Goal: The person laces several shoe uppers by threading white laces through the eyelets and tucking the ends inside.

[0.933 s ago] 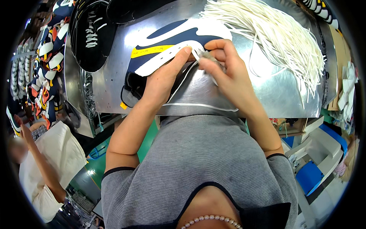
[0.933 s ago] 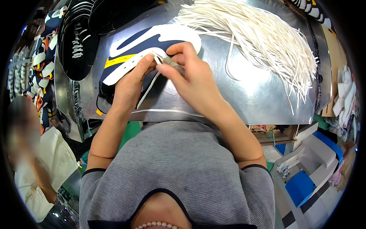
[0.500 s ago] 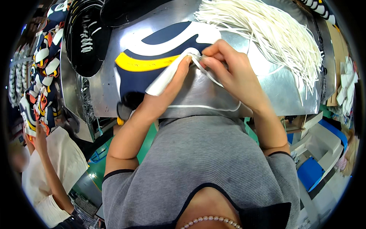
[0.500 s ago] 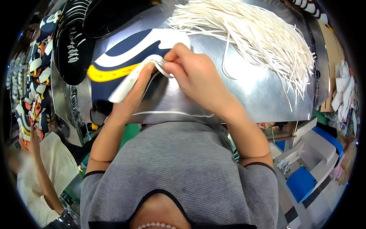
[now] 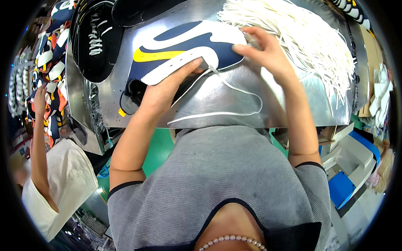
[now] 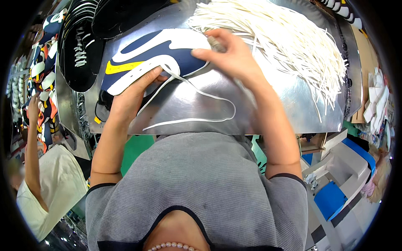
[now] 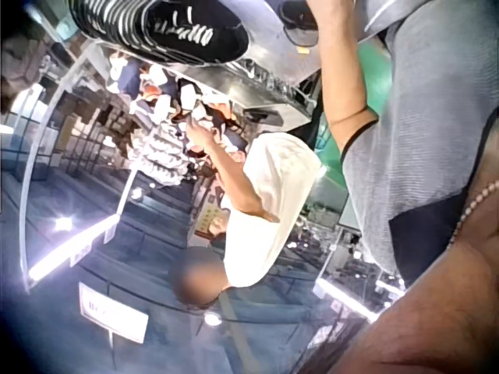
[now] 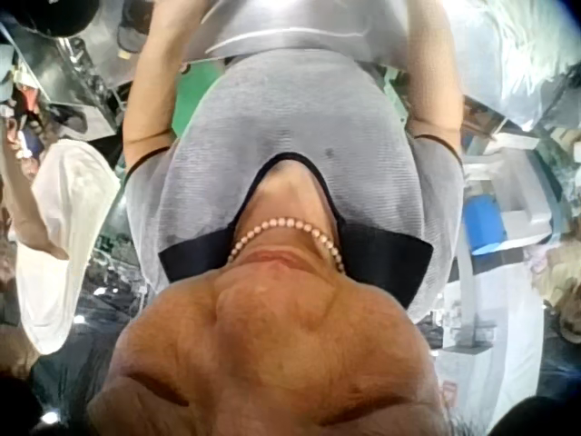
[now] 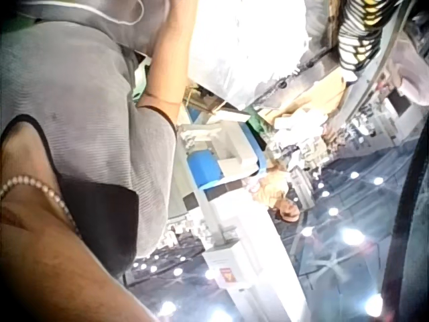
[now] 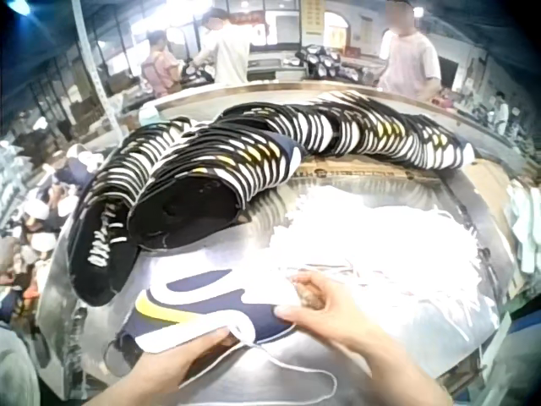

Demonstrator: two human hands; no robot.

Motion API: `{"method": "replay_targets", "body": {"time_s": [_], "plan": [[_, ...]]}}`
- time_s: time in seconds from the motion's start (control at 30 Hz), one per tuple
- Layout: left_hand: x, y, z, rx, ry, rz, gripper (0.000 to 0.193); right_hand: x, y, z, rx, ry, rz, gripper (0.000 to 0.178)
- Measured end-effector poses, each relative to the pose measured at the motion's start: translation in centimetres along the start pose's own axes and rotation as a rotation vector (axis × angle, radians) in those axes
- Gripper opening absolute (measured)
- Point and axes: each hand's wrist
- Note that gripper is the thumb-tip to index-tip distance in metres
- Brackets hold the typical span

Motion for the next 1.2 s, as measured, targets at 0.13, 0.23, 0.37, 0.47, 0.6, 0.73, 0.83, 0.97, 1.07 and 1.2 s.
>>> {"method": "replay_targets", "body": {"time_s": [0.13, 0.23, 0.37, 0.47, 0.6, 0.73, 0.83, 0.97, 1.07, 1.2], "plan": [[0.2, -1.5, -1.9, -0.126, 0.042, -0.179, 0.031, 1.1, 1.9, -0.5, -0.035, 0.048, -0.237, 0.043], [1.4, -4.0, -3.1, -0.164, 0.238, -0.852, 0.033, 1.6, 2.0, -1.2, -0.082, 0.092, -0.331, 0.042], [-1.9, -1.9, 1.5, 0.012, 0.264, -0.807, 0.036, 0.2, 2.2, -1.4, -0.212, 0.100, -0.365, 0.037], [-0.2, -1.1, 1.1, -0.287, 0.531, -1.076, 0.022, -1.0, 2.0, -0.5, -0.351, -0.006, -0.316, 0.031], [-0.5, -0.4, 1.2, -0.339, 0.781, -1.026, 0.019, -0.1, 0.9, 2.8, 0.096, 0.053, -0.147, 0.023], [-1.7, 0.6, 1.8, -0.332, 0.904, -1.031, 0.019, -1.1, 2.5, 2.0, 0.169, 0.000, -0.174, 0.031], [-2.9, 0.1, 1.1, -0.414, 1.081, -1.026, 0.018, 0.6, 2.6, 2.1, 0.251, 0.063, -0.198, 0.027], [-6.5, -2.6, 1.3, -0.621, 0.979, -0.920, 0.020, 0.9, 0.3, 5.8, 0.388, -0.137, -0.029, 0.023], [-9.4, -5.7, 0.5, -0.803, 1.080, -0.875, 0.028, 1.7, -3.0, 11.0, 0.586, -0.059, 0.182, 0.023], [-10.5, -1.6, 2.1, -0.615, 1.009, -0.726, 0.015, 2.2, -6.0, 15.9, 0.574, 0.035, 0.142, 0.015]]}}
Point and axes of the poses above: each hand's wrist, its own z-axis away from the middle knuckle, its own y-axis out of the palm, x = y × z, and after that the axes turned 11 degrees about -y, right-handed
